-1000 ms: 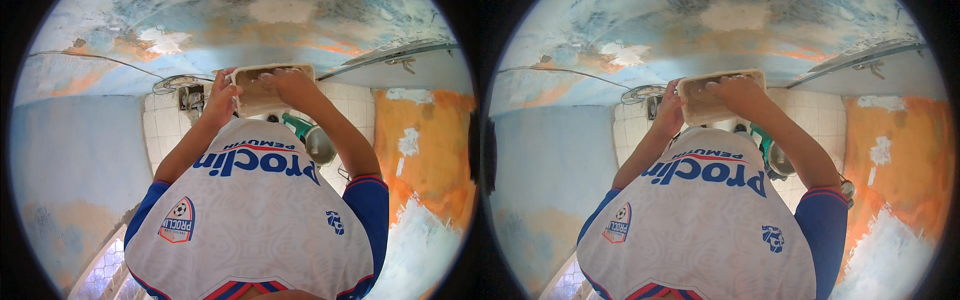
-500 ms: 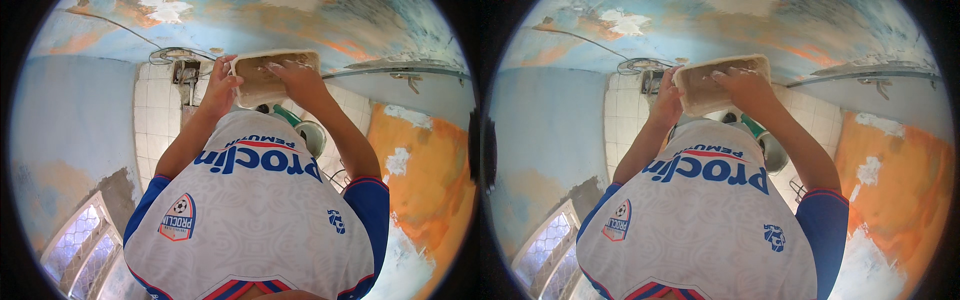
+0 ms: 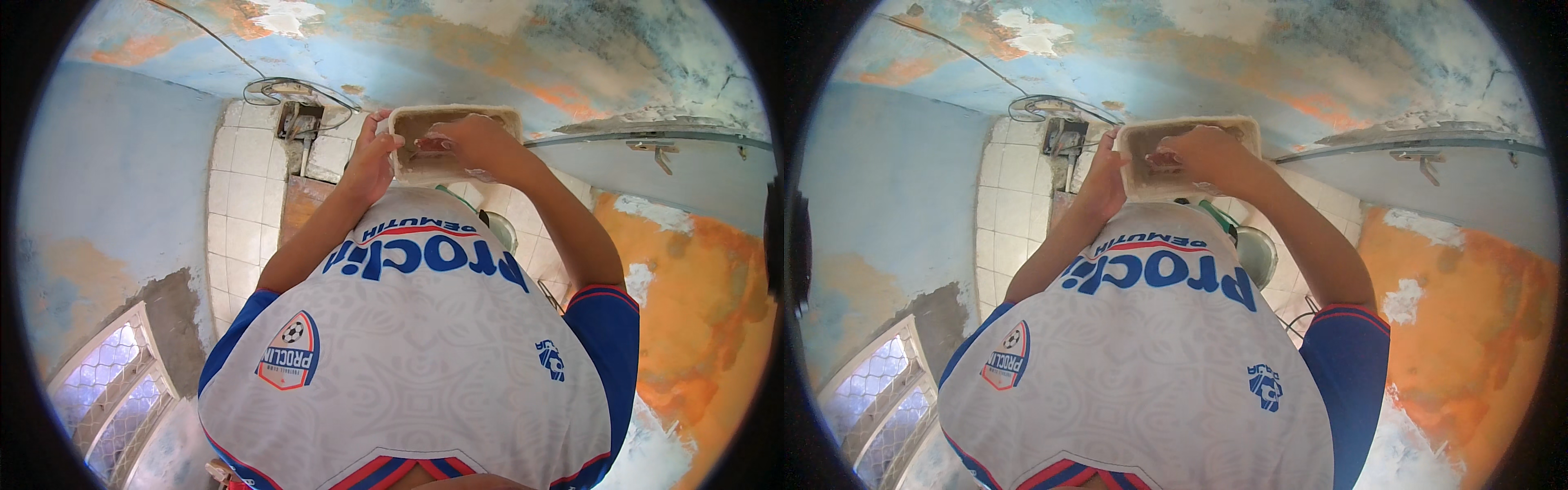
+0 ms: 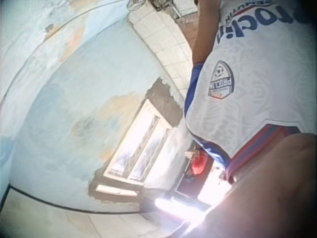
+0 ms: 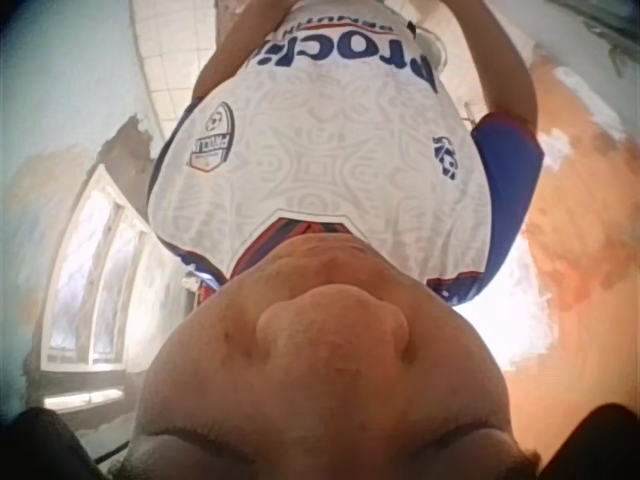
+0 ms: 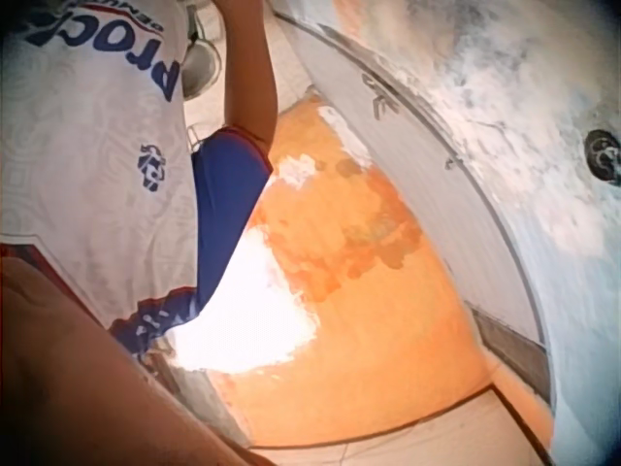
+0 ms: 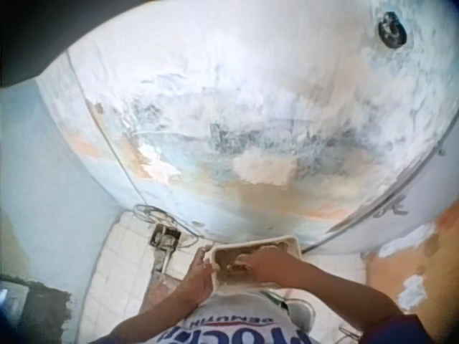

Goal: The person applies patching compound to a wall using a putty knife. They dip the knife into a container, then spread the material over damaged sections of the wall multiple times.

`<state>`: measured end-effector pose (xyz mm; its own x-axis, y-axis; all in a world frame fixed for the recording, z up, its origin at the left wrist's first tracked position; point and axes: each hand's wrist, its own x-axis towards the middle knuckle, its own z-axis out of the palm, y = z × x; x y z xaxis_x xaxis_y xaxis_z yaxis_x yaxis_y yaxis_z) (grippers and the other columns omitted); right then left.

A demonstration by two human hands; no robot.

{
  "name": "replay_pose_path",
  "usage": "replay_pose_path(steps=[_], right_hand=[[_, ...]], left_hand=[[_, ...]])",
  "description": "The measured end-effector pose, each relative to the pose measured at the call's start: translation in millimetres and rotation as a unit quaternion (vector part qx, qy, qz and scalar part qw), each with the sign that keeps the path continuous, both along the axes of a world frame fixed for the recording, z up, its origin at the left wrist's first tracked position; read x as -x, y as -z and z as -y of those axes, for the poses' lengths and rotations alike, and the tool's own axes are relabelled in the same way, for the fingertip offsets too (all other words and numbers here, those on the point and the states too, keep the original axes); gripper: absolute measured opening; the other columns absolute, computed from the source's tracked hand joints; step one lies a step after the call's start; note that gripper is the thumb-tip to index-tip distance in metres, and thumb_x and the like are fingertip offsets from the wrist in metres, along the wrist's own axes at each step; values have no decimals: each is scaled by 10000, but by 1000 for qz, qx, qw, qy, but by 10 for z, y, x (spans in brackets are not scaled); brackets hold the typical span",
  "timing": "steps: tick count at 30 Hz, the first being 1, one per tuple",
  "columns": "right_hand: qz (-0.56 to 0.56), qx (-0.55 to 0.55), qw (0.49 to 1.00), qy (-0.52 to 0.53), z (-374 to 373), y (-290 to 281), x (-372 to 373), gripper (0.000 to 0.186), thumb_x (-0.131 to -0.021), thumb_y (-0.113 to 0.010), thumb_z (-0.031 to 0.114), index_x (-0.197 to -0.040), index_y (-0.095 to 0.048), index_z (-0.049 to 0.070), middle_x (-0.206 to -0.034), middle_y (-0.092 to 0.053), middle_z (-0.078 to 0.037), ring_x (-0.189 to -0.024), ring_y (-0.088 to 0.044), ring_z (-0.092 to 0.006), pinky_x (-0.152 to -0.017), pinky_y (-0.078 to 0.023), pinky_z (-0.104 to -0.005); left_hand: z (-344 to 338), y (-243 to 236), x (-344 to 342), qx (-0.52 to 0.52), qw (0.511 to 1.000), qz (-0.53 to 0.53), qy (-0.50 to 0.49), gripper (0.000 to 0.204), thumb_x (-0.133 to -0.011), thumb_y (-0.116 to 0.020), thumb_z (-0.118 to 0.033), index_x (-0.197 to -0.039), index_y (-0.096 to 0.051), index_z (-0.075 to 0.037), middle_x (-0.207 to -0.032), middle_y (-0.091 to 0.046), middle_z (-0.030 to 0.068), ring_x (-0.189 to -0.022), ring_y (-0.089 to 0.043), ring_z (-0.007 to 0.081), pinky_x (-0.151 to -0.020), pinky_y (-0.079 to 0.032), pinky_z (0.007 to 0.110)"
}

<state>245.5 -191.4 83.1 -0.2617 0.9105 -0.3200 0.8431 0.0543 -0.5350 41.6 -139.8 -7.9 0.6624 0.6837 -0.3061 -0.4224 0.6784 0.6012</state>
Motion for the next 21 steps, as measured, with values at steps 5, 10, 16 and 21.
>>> replay_pose_path(steps=[5,10,16,21], right_hand=[[-137,18,988,63,201,-251,-381,254,-899,-588,40,-1141,-660,58,-988,-710,-158,-889,-670,-263,-842,-510,-344],[-231,-20,948,219,429,-443,-902,230,-949,-552,25,-1166,-627,14,-1112,-686,-82,-945,-662,-176,-848,-534,-327],[-675,-226,574,405,857,-179,-1212,403,-982,-538,49,-1374,-446,68,-1275,-599,-96,-1112,-636,-209,-913,-577,-368],[-774,-279,408,395,1053,-150,-1399,482,-969,-555,81,-1425,-398,73,-1347,-556,-111,-1200,-591,-238,-991,-536,-398]], left_hand=[[94,-120,-141,54,998,3,42,554,-827,-571,-94,-1326,-332,-138,-1271,-486,122,-1190,-507,247,-997,-468,435],[61,-114,-316,30,997,7,75,588,-841,-551,-108,-1373,-306,-155,-1317,-458,128,-1213,-500,263,-989,-479,452],[-28,151,-492,14,985,-133,111,549,-939,-546,-311,-1421,-327,-164,-1451,-414,84,-1313,-463,299,-959,-507,529],[-70,428,-460,47,978,-164,119,566,-920,-541,-395,-1412,-345,-196,-1420,-413,101,-1257,-495,355,-871,-527,587]])
